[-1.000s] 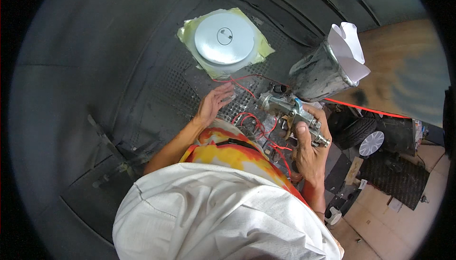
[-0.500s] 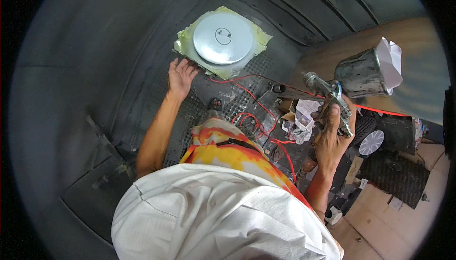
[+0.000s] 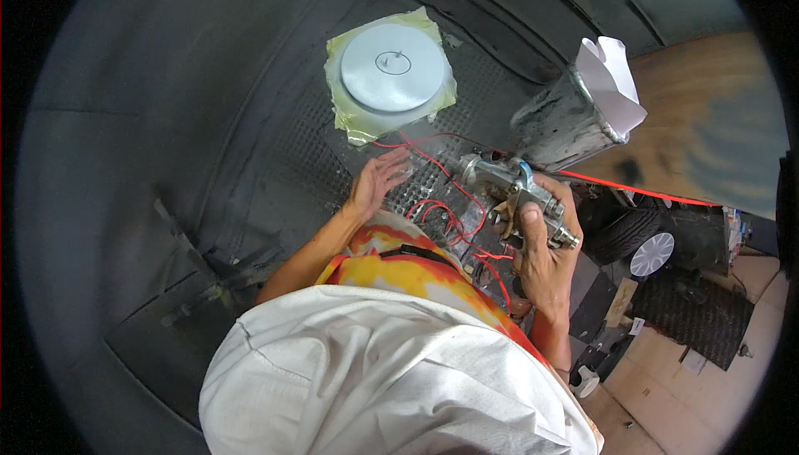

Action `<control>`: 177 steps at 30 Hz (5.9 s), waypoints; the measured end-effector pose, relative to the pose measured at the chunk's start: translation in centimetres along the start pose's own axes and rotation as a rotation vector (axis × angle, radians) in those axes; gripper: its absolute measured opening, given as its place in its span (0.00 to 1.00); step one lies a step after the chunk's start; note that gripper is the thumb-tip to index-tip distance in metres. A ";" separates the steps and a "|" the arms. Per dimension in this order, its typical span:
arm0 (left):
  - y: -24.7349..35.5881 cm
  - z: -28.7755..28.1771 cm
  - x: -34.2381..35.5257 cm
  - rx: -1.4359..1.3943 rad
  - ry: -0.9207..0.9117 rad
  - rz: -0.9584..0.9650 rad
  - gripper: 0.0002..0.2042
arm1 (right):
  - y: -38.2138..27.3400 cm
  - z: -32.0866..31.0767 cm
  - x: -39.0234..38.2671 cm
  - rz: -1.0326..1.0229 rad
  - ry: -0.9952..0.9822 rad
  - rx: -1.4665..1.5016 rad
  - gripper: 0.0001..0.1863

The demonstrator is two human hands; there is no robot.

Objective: The recorder is spray-painting a circular automotive part (center cap or small rim component) inside a paint booth.

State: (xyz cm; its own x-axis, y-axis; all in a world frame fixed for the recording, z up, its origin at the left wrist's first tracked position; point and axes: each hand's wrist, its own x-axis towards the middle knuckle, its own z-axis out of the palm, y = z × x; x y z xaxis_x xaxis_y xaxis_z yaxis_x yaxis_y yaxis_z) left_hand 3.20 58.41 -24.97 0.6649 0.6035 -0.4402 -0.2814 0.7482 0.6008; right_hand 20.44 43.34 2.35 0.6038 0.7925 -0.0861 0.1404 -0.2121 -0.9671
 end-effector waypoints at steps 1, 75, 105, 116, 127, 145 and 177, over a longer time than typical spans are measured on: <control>-0.4 -0.6 0.1 0.053 0.009 -0.019 0.25 | -0.2 -0.1 -0.1 0.011 -0.043 0.020 0.15; 0.7 -3.1 3.3 -0.403 0.238 -0.162 0.40 | -0.6 0.3 -0.2 -0.075 -0.056 -0.135 0.14; 2.7 1.7 3.6 -0.348 0.091 -0.040 0.33 | -2.2 -1.5 3.1 -0.040 -0.063 -0.044 0.15; 6.7 -7.8 4.6 -0.280 0.254 -0.013 0.41 | -0.4 0.7 2.9 -0.176 0.070 -0.254 0.14; 14.5 -5.3 7.2 -0.041 0.300 0.160 0.43 | 2.7 -0.8 4.0 -0.234 0.224 -0.164 0.12; 9.4 -2.4 3.9 -0.221 0.315 0.334 0.37 | 6.3 -2.5 -1.7 -0.088 0.095 -0.155 0.15; -5.1 -7.6 1.7 0.139 0.036 -0.285 0.42 | 0.4 -3.5 1.5 -0.208 0.247 -0.156 0.16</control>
State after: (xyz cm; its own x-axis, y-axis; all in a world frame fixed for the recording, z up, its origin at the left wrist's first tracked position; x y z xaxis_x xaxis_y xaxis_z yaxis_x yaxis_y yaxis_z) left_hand 0.51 57.73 -33.85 0.6781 0.3857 -0.6256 0.0118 0.8454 0.5339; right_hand 24.17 42.41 2.66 0.7185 0.6698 0.1876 0.3866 -0.1604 -0.9082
